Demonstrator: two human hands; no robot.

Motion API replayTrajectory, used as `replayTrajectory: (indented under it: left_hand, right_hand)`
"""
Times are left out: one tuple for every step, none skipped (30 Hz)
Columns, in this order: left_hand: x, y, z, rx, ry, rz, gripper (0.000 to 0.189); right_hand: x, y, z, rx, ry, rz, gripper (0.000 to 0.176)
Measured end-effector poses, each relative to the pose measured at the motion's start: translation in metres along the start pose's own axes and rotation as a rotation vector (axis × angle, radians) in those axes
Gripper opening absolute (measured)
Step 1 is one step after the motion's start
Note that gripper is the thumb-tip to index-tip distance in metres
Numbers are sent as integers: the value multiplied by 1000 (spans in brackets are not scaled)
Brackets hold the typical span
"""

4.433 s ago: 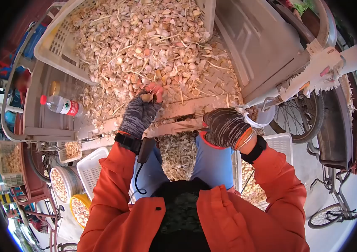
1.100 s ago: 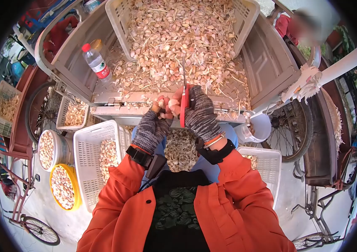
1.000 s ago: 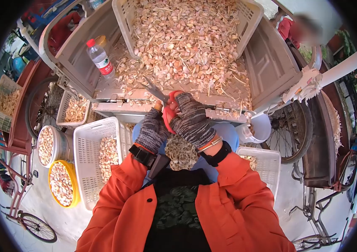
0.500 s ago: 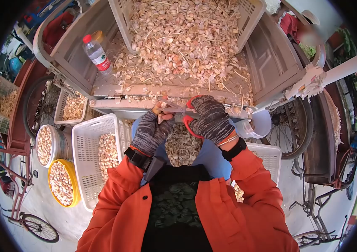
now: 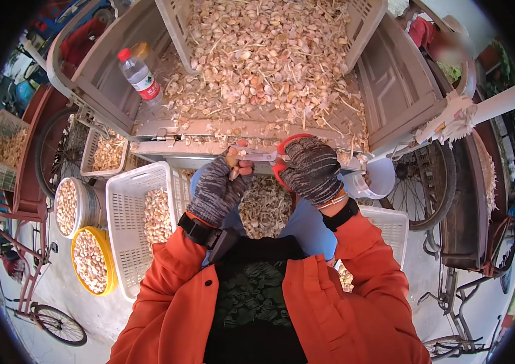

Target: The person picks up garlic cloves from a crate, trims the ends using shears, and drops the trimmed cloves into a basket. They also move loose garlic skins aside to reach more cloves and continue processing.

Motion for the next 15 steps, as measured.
replayTrajectory:
  left_hand:
    - [1, -2, 2, -44, 58, 39, 30]
    - [1, -3, 2, -87, 116, 77, 30]
    - [4, -3, 3, -86, 117, 78, 30]
    - [4, -3, 3, -112, 110, 105, 30]
    - [4, -4, 3, -139, 104, 133, 29]
    - [4, -4, 2, -139, 106, 137, 29]
    - [4, -3, -2, -181, 94, 143, 28]
    - [4, -2, -4, -226, 80, 147, 28]
    - [3, -2, -3, -228, 80, 151, 28]
    - [2, -3, 0, -226, 23, 143, 26]
    - [-2, -3, 2, -222, -31, 140, 24]
    - [-5, -2, 1, -221, -27, 156, 24]
    - [-6, -3, -2, -216, 38, 163, 24]
    - [-7, -5, -4, -211, 104, 167, 24]
    - [-11, -9, 1, -230, 210, 195, 24]
  right_hand:
    - [-4, -5, 2, 20, -61, -19, 32]
    - [-6, -9, 3, 40, -123, -38, 33]
    - [-7, -11, 3, 38, -124, -40, 33]
    - [-8, -11, 3, 39, -131, -51, 34]
    - [-6, -11, 4, 40, -137, -61, 36]
    - [-3, -8, 2, 37, -135, -64, 36]
    - [1, -5, -2, 63, -122, -47, 35]
    - [6, -1, -5, 90, -110, -28, 34]
    - [9, 5, -7, 70, -11, -20, 31]
    - [9, 3, -4, 70, -4, -26, 31]
    - [7, -1, 3, 46, 32, 54, 30]
    - [5, -4, 9, 22, 68, 130, 28]
    - [5, -7, 16, 33, 192, 221, 27]
    - [3, -17, 26, 29, 197, 215, 27]
    - [-1, -30, 37, -14, 248, 214, 26]
Point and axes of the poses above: each hand's wrist, its own y-axis towards the middle knuckle, its own z-axis out of the palm, x = y × z, the point moved 3 cm from there along y, towards the middle knuckle, and after that the axes turned 8 degrees about y, right-handed, at the moved point
